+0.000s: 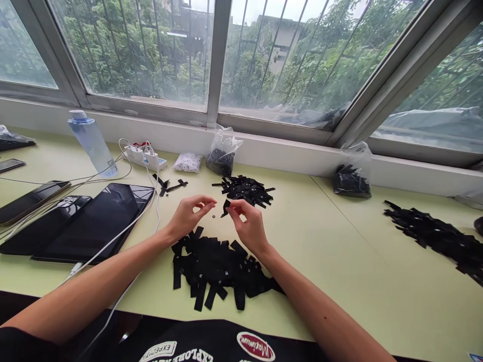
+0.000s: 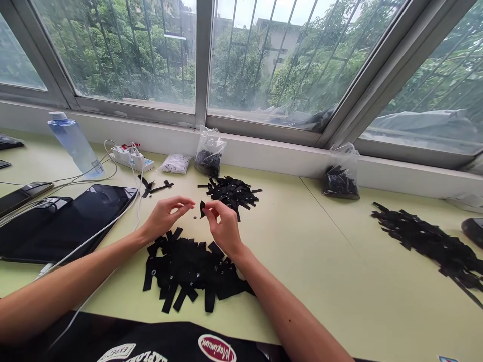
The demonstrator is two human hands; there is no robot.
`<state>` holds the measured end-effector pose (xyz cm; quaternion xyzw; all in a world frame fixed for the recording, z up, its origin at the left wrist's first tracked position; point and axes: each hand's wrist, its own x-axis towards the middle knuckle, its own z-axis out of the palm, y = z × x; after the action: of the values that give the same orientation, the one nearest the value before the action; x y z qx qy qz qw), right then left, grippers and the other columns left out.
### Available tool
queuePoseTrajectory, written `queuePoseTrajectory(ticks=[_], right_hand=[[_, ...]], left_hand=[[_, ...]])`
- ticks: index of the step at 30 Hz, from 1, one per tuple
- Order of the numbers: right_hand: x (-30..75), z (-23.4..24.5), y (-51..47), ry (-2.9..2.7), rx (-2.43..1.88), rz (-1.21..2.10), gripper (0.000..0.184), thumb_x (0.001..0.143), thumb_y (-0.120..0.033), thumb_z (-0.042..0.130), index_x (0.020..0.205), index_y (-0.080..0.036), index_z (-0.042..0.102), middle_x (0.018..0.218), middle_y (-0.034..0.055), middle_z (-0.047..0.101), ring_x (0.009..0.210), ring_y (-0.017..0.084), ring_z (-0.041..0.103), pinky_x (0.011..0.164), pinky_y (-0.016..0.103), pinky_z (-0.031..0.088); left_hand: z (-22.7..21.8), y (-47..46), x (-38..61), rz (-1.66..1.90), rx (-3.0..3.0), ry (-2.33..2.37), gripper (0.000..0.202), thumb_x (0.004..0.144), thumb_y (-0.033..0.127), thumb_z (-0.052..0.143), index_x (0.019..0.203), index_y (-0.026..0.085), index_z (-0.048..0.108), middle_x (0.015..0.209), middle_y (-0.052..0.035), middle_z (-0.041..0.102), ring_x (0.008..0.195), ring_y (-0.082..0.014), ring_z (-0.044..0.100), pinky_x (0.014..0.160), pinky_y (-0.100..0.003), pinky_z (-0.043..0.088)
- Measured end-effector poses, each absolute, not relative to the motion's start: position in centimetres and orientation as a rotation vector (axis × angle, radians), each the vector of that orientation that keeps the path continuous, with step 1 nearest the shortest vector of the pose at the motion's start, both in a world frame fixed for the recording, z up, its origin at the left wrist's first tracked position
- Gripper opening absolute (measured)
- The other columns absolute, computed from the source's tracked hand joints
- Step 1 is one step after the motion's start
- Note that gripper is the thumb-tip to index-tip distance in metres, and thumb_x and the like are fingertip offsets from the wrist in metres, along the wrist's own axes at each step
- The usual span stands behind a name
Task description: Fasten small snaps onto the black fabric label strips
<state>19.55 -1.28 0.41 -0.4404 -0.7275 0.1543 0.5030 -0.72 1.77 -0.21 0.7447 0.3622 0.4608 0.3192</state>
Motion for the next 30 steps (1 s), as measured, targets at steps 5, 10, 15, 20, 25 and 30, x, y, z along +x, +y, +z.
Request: queuePoseTrajectory(ticks=[5, 10, 15, 20, 25, 30], right_hand=[[20.1, 0.0, -0.9, -1.941, -0.884, 0.113, 0.013, 0.099, -0.019, 0.051, 0.097, -0.022, 0.063, 0.09, 0.0047, 0.069, 0.079, 0.017, 0.063, 0.072, 0.03, 0.052], [20.0, -0.1, -1.1, -2.075, -0.647, -0.053, 0.02, 0.096, -0.008, 0.053, 0.106, -0.023, 0.061, 0.099, 0.0054, 0.072, 0.086, 0.018, 0.065, 0.078, 0.033, 0.054], [19.7, -0.3, -1.5, -2.095, -0.574, -0.128, 0.027, 0.093, -0.005, 0.056, 0.112, -0.023, 0.06, 0.106, 0.0062, 0.072, 0.087, 0.018, 0.064, 0.077, 0.033, 0.055], [19.6, -0.6, -1.5, -2.11, -0.571, -0.158, 0.027, 0.093, -0.005, 0.055, 0.113, -0.024, 0.059, 0.106, 0.0059, 0.072, 0.085, 0.018, 0.064, 0.077, 0.034, 0.055], [19.4, -0.6, -1.5, -2.113, -0.578, -0.125, 0.025, 0.095, -0.006, 0.053, 0.111, -0.023, 0.06, 0.104, 0.0057, 0.072, 0.084, 0.018, 0.063, 0.076, 0.034, 0.055], [19.4, -0.5, -1.5, -2.128, -0.629, -0.079, 0.021, 0.097, -0.008, 0.05, 0.109, -0.023, 0.06, 0.099, 0.0055, 0.071, 0.086, 0.018, 0.063, 0.077, 0.035, 0.054]], left_hand=[[-1.4, 3.0, -0.9, 1.004, 2.33, 1.081, 0.014, 0.091, 0.029, 0.064, 0.096, 0.022, 0.076, 0.092, -0.0051, 0.071, 0.086, -0.02, 0.064, 0.08, -0.032, 0.05], [-1.7, 3.3, -0.3, 0.843, 2.438, 1.182, 0.013, 0.088, 0.018, 0.062, 0.09, 0.02, 0.075, 0.093, -0.0047, 0.068, 0.089, -0.0195, 0.064, 0.08, -0.029, 0.049], [-1.6, 3.4, 0.0, 0.789, 2.465, 1.261, 0.019, 0.085, 0.009, 0.057, 0.086, 0.02, 0.073, 0.093, -0.0047, 0.068, 0.087, -0.0196, 0.064, 0.077, -0.028, 0.048], [-1.7, 3.2, 0.0, 0.728, 2.533, 1.276, 0.02, 0.085, 0.005, 0.054, 0.086, 0.018, 0.069, 0.093, -0.0055, 0.066, 0.088, -0.0204, 0.063, 0.077, -0.029, 0.048], [-1.5, 2.3, 0.1, 0.678, 2.672, 1.236, 0.019, 0.09, 0.005, 0.049, 0.086, 0.016, 0.064, 0.09, -0.0069, 0.065, 0.084, -0.0216, 0.061, 0.074, -0.032, 0.048], [-0.9, 2.1, -0.4, 0.854, 2.47, 1.2, 0.014, 0.091, 0.01, 0.056, 0.088, 0.017, 0.068, 0.086, -0.0049, 0.071, 0.08, -0.0201, 0.066, 0.074, -0.031, 0.05]])
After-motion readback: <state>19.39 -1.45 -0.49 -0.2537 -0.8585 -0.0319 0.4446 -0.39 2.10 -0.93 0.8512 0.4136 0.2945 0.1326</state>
